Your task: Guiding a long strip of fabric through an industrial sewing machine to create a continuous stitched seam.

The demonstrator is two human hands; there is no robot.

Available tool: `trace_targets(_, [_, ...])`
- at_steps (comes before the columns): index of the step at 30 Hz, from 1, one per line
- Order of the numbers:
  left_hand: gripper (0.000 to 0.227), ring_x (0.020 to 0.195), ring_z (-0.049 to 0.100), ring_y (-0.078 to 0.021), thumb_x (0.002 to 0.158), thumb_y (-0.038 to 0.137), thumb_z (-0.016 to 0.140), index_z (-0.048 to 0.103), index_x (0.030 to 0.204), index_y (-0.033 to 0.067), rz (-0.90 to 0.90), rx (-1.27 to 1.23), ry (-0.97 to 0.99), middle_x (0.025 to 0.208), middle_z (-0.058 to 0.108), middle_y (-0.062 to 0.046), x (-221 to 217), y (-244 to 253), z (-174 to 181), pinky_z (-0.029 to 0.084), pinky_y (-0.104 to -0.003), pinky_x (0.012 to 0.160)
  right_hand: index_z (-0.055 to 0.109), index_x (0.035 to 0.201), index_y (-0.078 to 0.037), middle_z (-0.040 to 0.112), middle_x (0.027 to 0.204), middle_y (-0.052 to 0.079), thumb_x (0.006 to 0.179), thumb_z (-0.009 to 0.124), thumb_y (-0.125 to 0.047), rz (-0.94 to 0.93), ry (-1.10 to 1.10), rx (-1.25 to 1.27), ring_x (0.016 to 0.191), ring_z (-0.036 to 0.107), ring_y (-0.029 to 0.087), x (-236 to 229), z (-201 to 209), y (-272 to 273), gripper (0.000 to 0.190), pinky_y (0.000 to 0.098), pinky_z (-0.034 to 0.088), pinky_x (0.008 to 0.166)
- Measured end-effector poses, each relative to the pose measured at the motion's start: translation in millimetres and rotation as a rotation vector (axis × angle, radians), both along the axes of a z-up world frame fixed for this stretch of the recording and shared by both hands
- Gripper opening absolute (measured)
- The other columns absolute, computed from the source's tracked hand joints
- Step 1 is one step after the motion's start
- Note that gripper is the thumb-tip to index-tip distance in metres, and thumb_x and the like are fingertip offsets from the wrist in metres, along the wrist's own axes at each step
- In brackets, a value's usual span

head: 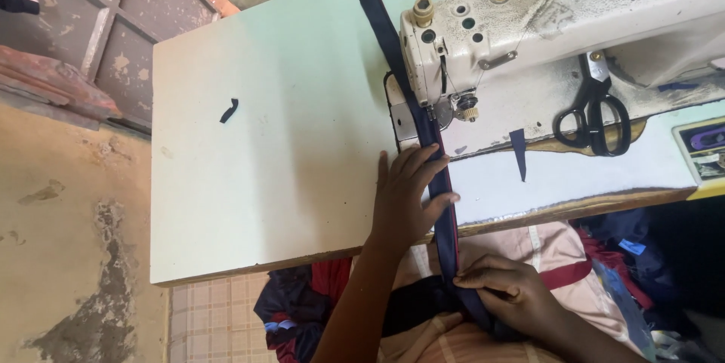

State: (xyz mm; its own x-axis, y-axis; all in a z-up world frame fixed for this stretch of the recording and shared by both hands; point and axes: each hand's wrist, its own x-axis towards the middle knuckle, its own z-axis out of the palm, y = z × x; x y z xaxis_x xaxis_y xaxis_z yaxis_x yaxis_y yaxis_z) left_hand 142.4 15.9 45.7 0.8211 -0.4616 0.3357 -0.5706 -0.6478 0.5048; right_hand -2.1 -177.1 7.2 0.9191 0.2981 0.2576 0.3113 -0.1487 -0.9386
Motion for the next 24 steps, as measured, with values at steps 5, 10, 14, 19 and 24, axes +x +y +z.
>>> trace_targets(5, [0.057,0.146,0.045,-0.0332,0.081,0.046,0.08,0.066,0.129,0.0187,0.046,0.053,0.016,0.146,0.059,-0.002,1,-2,5,0.014,-0.075,0.117,0.08,0.115,-0.012,0.077,0.112,0.007,0.095,0.061,-0.01,0.022,-0.133,-0.188,0.105,0.076,0.022,2,-24,-3,0.028,0.031,0.061,0.091])
trace_targets(10, [0.057,0.148,0.045,-0.0346,0.081,0.045,0.081,0.061,0.129,0.0201,0.109,0.067,-0.029,0.148,0.059,-0.006,28,-6,-4,0.015,-0.077,0.116,0.07,0.126,-0.003,0.07,0.126,0.016,0.102,0.05,-0.017,-0.012,-0.301,-0.195,0.121,0.07,0.036,20,-14,-3,0.034,0.0424,0.058,0.103])
trace_targets(14, [0.055,0.147,0.047,-0.0344,0.075,0.036,0.089,0.054,0.113,0.0155,0.137,-0.023,-0.107,0.139,0.065,-0.008,58,-9,-10,0.021,-0.077,0.115,0.069,0.129,-0.007,0.069,0.127,0.015,0.103,0.048,-0.013,-0.087,-0.292,-0.241,0.123,0.069,0.032,36,13,4,0.034,0.0391,0.055,0.105])
trace_targets(19, [0.058,0.148,0.045,-0.0308,0.077,0.046,0.087,0.053,0.111,0.0151,0.205,0.004,-0.172,0.136,0.061,-0.001,81,-14,-9,0.025,-0.077,0.113,0.07,0.121,-0.008,0.07,0.119,0.011,0.098,0.055,-0.008,-0.219,-0.342,-0.425,0.106,0.071,0.025,58,27,11,0.027,0.0327,0.061,0.079])
trace_targets(24, [0.031,0.145,0.047,-0.0344,0.089,0.023,0.073,0.059,0.114,0.0105,0.082,-0.001,-0.133,0.139,0.06,-0.011,52,-6,-5,0.024,-0.069,0.12,0.07,0.122,-0.007,0.067,0.124,0.012,0.098,0.057,-0.009,-0.235,-0.33,-0.432,0.11,0.071,0.026,59,21,11,0.028,0.0328,0.061,0.08])
